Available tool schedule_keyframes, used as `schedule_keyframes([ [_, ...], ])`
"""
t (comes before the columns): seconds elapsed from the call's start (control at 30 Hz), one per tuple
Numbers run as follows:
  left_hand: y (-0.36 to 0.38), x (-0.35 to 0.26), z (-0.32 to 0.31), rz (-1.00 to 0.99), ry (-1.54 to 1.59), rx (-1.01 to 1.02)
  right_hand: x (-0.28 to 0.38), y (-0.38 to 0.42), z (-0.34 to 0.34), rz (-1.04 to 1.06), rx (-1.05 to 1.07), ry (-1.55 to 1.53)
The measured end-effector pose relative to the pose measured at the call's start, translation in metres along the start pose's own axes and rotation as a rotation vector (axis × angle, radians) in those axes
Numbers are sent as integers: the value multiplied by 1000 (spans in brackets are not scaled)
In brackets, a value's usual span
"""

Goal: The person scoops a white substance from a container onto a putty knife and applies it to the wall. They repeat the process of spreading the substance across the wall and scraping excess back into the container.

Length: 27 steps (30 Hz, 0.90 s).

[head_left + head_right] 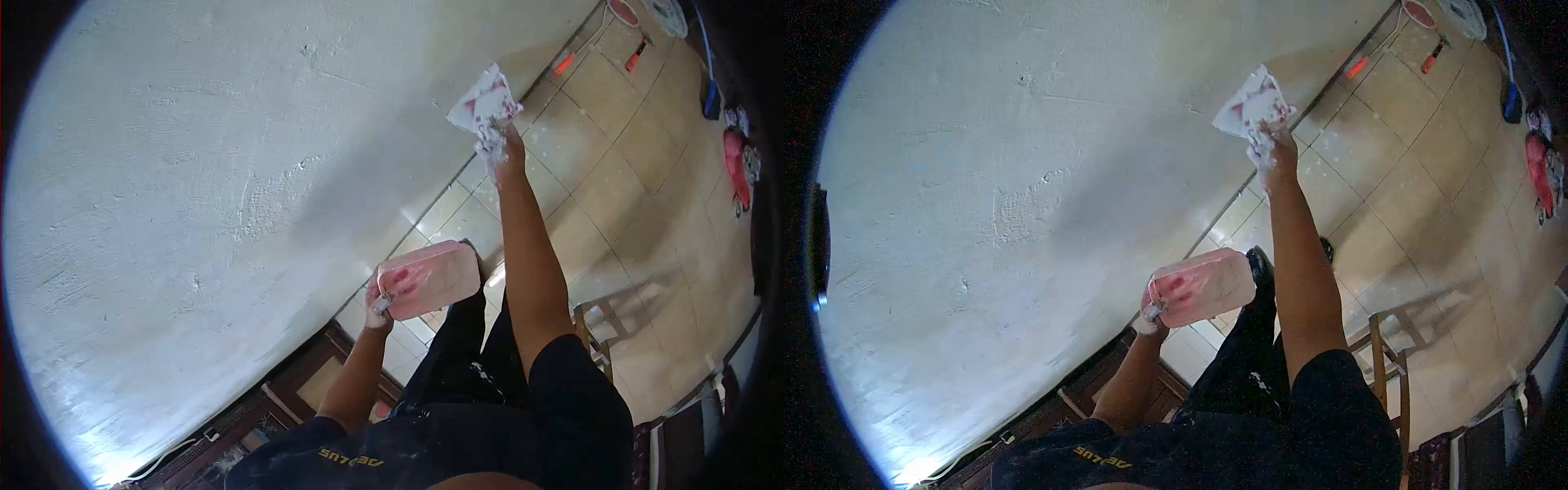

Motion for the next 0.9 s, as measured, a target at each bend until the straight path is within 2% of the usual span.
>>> schedule_keyframes([
  [0.07, 3, 3, 2, 3, -7, -2, -11, 11, 36, -81, 44, 31],
  [0.1, 3, 4, 4, -1, 1, -3, -9, 18, 30, -80, 42, 32],
  [0.17, 3, 8, 5, -6, 10, 1, 8, 37, 5, -63, 20, -141],
  [0.2, 4, 9, 5, -4, -21, -16, 25, 45, -22, -63, 19, -142],
  [0.27, 7, 9, 3, 4, -56, -37, 57, 60, -85, 15, 176, -86],
  [0.37, 6, 7, -4, 13, 7, -9, 53, 42, -107, -10, 258, -41],
  [0.4, 7, 6, -4, 15, 5, -9, 46, 37, -101, -9, 256, -42],
  [0.47, 3, 4, -5, 10, 6, -16, 10, 24, -50, -157, -106, 95],
  [0.53, 2, 4, -6, 8, 16, 2, -6, 30, -5, -184, -304, 140],
  [0.6, 4, 3, -6, 5, 24, 12, -40, 22, 61, -47, -60, -103],
  [0.63, 4, 3, -4, 5, 4, 10, -54, 17, 89, -97, 15, -9],
  [0.67, 4, 4, -3, 6, -16, 9, -50, 17, 84, -94, 16, -12],
  [0.73, 2, 7, 0, 13, -38, -10, -22, 26, 53, -43, 49, -293],
  [0.77, 2, 8, 2, 10, -39, -2, 9, 42, 11, 42, 144, -214],
  [0.8, 2, 9, 3, 7, -39, 6, 33, 54, -27, 41, 140, -217],
  [0.83, 2, 8, 2, 9, -43, 6, 55, 63, -64, 74, 141, -41],
  [0.87, 2, 7, 0, 25, -40, 7, 64, 67, -85, 107, 142, 137],
  [0.9, 1, 6, -2, 42, -36, 9, 57, 65, -92, 45, 148, 91],
])
Point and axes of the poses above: each hand's wrist, its own y-axis away from the middle knuckle, its own z-axis out of the back of the hand, x = y × z, the point moved 5 cm from there along -y, towards the middle knuckle, and after that the axes turned 8 degrees about y, right-handed, at the moved point
